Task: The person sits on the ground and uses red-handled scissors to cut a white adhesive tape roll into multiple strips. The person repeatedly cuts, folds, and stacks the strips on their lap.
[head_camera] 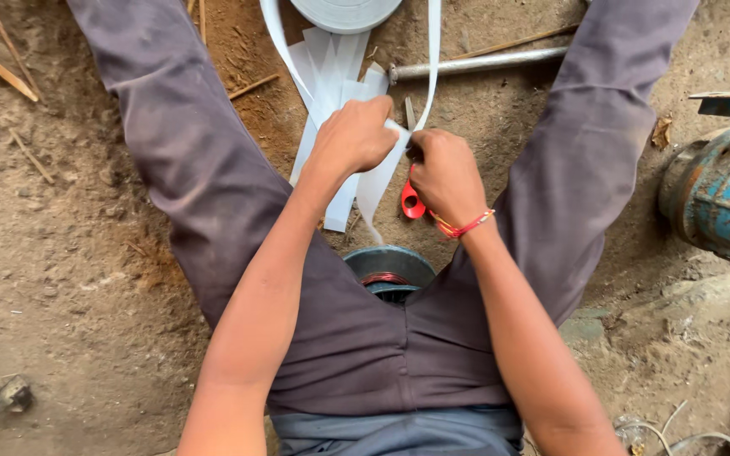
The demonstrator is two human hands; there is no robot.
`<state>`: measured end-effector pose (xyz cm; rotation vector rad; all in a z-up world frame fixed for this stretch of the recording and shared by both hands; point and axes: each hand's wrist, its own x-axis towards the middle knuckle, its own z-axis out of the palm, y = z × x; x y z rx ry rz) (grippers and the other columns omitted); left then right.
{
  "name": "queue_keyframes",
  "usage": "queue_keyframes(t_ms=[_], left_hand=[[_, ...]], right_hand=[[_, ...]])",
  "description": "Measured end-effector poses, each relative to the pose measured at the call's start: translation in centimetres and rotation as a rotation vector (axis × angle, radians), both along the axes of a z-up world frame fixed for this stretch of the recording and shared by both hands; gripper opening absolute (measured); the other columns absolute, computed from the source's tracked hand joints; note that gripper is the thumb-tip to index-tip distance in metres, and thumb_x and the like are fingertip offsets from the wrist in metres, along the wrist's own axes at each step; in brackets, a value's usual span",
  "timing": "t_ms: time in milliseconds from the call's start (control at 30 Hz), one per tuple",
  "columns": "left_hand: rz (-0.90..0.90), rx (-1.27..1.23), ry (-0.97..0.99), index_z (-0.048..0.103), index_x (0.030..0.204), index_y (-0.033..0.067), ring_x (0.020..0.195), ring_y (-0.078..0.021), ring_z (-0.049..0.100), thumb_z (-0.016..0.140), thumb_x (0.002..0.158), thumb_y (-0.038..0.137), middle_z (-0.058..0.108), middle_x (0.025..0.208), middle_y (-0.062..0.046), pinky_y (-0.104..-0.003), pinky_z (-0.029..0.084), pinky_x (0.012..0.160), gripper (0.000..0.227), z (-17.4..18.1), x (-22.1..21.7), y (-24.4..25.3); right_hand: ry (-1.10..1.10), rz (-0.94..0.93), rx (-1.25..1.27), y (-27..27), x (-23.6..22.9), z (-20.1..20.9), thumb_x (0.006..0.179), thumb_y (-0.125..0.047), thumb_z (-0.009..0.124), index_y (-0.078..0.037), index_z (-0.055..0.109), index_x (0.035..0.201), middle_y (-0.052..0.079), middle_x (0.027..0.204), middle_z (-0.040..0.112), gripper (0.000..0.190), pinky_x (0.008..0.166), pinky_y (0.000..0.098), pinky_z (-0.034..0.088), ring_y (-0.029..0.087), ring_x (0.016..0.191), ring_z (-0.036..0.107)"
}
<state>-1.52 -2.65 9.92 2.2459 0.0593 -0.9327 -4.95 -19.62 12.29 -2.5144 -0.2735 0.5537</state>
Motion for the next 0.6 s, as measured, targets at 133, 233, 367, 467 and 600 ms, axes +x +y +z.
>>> queue_keyframes(t_ms=[133, 233, 367, 467, 600], left_hand=[[-0.056, -0.018, 0.017, 0.066, 0.112, 0.0069, 0.099, -0.045, 0.067, 0.062, 0.086, 0.023, 0.07, 0.101, -0.026, -0.054, 0.052, 0.085, 0.031, 0.7, -1.4, 1.2], [-0.106, -0.031, -0.009, 0.067, 0.11, 0.0059, 0.098, -0.044, 0.067, 0.065, 0.088, 0.028, 0.071, 0.1, -0.026, -0.054, 0.052, 0.084, 0.031, 1.8, -2.6, 2.2], [0.031, -0.048, -0.067, 0.068, 0.108, 0.0058, 0.086, -0.0427, 0.069, 0.066, 0.091, 0.03, 0.071, 0.089, -0.025, -0.052, 0.053, 0.078, 0.029, 3.5, -3.2, 4.2], [0.139, -0.135, -0.167, 0.068, 0.107, 0.0026, 0.077, -0.0393, 0.07, 0.068, 0.091, 0.028, 0.071, 0.083, -0.023, -0.048, 0.053, 0.072, 0.03, 4.6, -4.1, 5.9], [0.233, -0.176, -0.172, 0.068, 0.105, 0.0012, 0.069, -0.0315, 0.07, 0.069, 0.091, 0.026, 0.071, 0.077, -0.02, -0.041, 0.052, 0.065, 0.028, 6.0, -4.8, 7.2]], right_hand=[[-0.07, 0.111, -0.095, -1.3, -0.8, 0.8, 0.076, -0.004, 0.064, -0.004, 0.074, 0.097, 0.019, 0.091, 0.071, 0.024, 0.074, 0.0505, 0.054, 0.041, 0.084, 0.068], [-0.063, 0.277, -0.289, -2.0, -0.7, 0.0, 0.078, -0.009, 0.068, -0.011, 0.075, 0.102, 0.015, 0.088, 0.071, 0.026, 0.065, 0.0482, 0.055, 0.037, 0.08, 0.069], [-0.047, 0.434, -0.511, -3.7, 2.7, -3.2, 0.083, -0.012, 0.067, -0.023, 0.076, 0.115, 0.012, 0.082, 0.072, 0.034, 0.06, 0.0461, 0.057, 0.032, 0.074, 0.072], [-0.024, 0.461, -0.658, -6.4, 6.2, -4.4, 0.087, -0.019, 0.069, -0.021, 0.077, 0.107, 0.011, 0.085, 0.072, 0.022, 0.065, 0.0461, 0.057, 0.032, 0.079, 0.072], [-0.106, 0.55, -0.813, -9.6, 7.9, -1.8, 0.088, -0.02, 0.072, -0.017, 0.08, 0.095, 0.008, 0.101, 0.073, 0.011, 0.073, 0.0427, 0.058, 0.029, 0.099, 0.071]])
